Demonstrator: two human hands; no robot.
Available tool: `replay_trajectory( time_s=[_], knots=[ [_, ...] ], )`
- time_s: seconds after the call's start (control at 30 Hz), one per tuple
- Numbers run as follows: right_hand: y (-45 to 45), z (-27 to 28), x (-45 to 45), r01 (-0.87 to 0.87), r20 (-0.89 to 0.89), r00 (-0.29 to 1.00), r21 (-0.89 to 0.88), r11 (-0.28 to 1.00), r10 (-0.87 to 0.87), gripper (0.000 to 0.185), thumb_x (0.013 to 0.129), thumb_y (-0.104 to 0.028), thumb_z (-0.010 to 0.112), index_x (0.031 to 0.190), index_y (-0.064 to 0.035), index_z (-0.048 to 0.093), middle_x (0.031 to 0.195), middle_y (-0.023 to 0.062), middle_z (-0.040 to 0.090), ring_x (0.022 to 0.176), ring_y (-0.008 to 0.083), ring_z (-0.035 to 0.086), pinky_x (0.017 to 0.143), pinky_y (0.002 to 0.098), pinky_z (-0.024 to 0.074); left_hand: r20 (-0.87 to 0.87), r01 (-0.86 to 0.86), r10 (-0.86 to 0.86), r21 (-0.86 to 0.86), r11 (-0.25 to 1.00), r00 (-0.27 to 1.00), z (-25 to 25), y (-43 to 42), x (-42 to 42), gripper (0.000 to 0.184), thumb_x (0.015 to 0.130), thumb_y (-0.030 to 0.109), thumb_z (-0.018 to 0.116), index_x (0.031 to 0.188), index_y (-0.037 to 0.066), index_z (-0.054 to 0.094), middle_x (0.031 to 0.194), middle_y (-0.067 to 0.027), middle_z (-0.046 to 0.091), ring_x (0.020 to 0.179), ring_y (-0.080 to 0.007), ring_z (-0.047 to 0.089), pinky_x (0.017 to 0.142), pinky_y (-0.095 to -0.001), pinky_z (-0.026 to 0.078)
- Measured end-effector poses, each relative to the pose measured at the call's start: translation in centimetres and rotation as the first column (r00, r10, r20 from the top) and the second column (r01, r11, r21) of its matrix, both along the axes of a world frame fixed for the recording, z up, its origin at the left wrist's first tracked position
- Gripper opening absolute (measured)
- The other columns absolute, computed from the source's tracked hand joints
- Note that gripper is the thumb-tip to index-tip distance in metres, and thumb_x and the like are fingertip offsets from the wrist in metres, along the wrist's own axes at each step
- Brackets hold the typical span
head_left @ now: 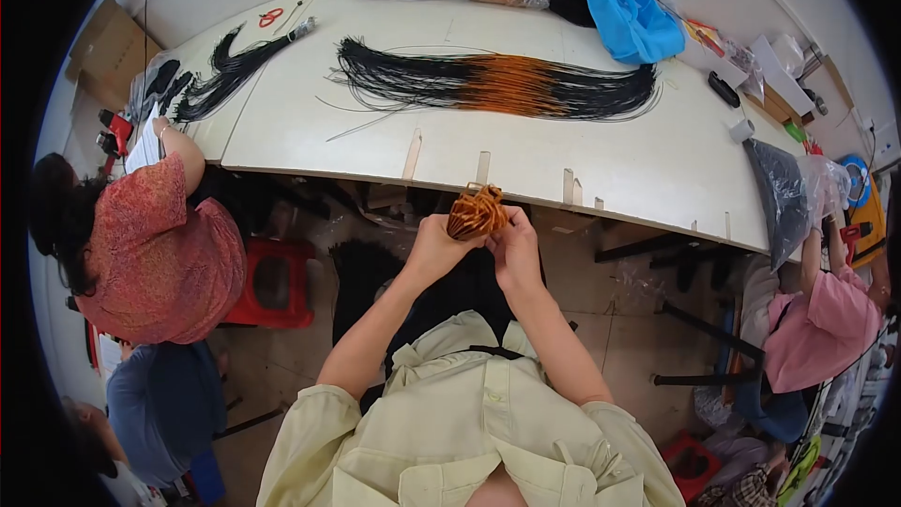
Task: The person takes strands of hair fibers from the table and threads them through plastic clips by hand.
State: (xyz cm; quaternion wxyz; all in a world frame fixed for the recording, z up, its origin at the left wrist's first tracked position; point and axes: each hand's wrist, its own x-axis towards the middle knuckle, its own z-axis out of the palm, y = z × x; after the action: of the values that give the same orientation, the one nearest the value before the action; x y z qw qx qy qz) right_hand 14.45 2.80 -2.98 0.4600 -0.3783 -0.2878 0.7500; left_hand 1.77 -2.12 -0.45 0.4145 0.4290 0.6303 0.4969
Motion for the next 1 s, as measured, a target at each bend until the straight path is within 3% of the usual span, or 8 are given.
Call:
replay_trajectory(
  time_s=[0.07,0.1,0.23,0.4,0.77,0.9,0.97,1.0],
  knots=[
    [-0.4,0.0,0.1,-0.012,-0.174,0.985,-0.114,0.993,-0.008,0.009,0.093,-0.008,0.060,0.098,-0.0014,0.059,0.085,0.0073,0.065,0.074,0.0121,0.060,0.072,0.0228,0.0486,0.079,0.017,-0.020,0.037,0.999,0.997,-0.1,-0.6,-0.3,0.012,0.079,0.004,0.070,0.080,-0.007,0.069,0.067,-0.0068,0.069,0.058,-0.0112,0.058,0.058,-0.0229,0.047],
    [-0.6,0.0,0.3,-0.011,-0.175,0.985,-0.113,0.994,-0.009,0.009,0.093,-0.008,0.060,0.098,-0.0014,0.059,0.085,0.0073,0.065,0.074,0.0121,0.060,0.072,0.0228,0.0486,0.078,0.018,-0.021,0.038,0.999,0.997,-0.1,-0.5,-0.6,0.012,0.079,0.004,0.070,0.080,-0.007,0.069,0.067,-0.0068,0.069,0.058,-0.0112,0.058,0.058,-0.0229,0.047],
    [-2.0,-0.7,1.4,-0.073,-0.048,0.996,-0.054,0.996,0.071,0.010,0.092,-0.008,0.062,0.098,-0.0014,0.058,0.088,0.0077,0.063,0.081,0.0151,0.062,0.082,0.0257,0.0503,0.099,-0.154,0.150,0.035,0.987,0.984,0.2,0.5,-1.9,0.013,0.082,0.006,0.068,0.080,-0.007,0.069,0.068,-0.0062,0.069,0.059,-0.0111,0.060,0.058,-0.0211,0.047],
    [-3.5,-2.2,1.7,-0.117,-0.041,0.992,-0.048,0.992,0.115,0.011,0.092,-0.008,0.063,0.098,-0.0010,0.058,0.087,0.0078,0.063,0.081,0.0153,0.062,0.083,0.0258,0.0504,0.110,-0.165,0.156,0.080,0.983,0.982,0.5,2.1,0.0,0.015,0.084,0.008,0.067,0.081,-0.007,0.069,0.068,-0.0059,0.068,0.058,-0.0112,0.059,0.059,-0.0208,0.048],
    [-2.2,-2.4,2.9,-0.197,0.081,0.978,0.057,0.979,0.192,0.006,0.091,-0.005,0.061,0.094,0.0001,0.061,0.086,0.0087,0.065,0.077,0.0142,0.062,0.078,0.0234,0.0503,0.287,-0.025,0.003,0.073,0.997,0.958,-0.9,3.5,1.7,0.012,0.085,0.006,0.066,0.084,-0.005,0.069,0.071,-0.0060,0.067,0.060,-0.0112,0.058,0.060,-0.0209,0.048],
    [-0.6,0.0,4.5,-0.507,0.569,0.757,0.200,0.839,0.322,0.005,0.089,-0.002,0.059,0.090,0.0008,0.063,0.082,0.0077,0.068,0.069,0.0117,0.061,0.072,0.0198,0.0480,0.346,-0.191,0.123,0.172,0.966,0.930,-2.1,3.3,3.0,0.010,0.088,0.005,0.065,0.093,-0.004,0.067,0.075,-0.0039,0.065,0.063,-0.0093,0.056,0.058,-0.0188,0.044],
    [0.8,2.4,4.6,-0.415,0.698,0.714,0.482,0.772,-0.052,0.006,0.084,-0.001,0.060,0.087,-0.0017,0.065,0.070,0.0017,0.066,0.054,0.0108,0.053,0.058,0.0224,0.0438,0.346,-0.197,0.122,0.191,0.962,0.930,-1.0,3.4,2.8,0.010,0.089,0.005,0.064,0.093,-0.004,0.066,0.074,-0.0038,0.065,0.062,-0.0093,0.056,0.058,-0.0186,0.044],
    [2.2,3.9,4.6,-0.403,0.697,0.690,0.594,0.696,-0.195,0.008,0.082,-0.002,0.061,0.087,-0.0048,0.065,0.073,0.0012,0.066,0.057,0.0131,0.053,0.058,0.0252,0.0430,0.345,-0.203,0.124,0.202,0.958,0.930,0.0,3.2,2.5,0.009,0.089,0.004,0.064,0.093,-0.004,0.066,0.073,-0.0038,0.064,0.062,-0.0093,0.055,0.058,-0.0185,0.043]
  ],
)
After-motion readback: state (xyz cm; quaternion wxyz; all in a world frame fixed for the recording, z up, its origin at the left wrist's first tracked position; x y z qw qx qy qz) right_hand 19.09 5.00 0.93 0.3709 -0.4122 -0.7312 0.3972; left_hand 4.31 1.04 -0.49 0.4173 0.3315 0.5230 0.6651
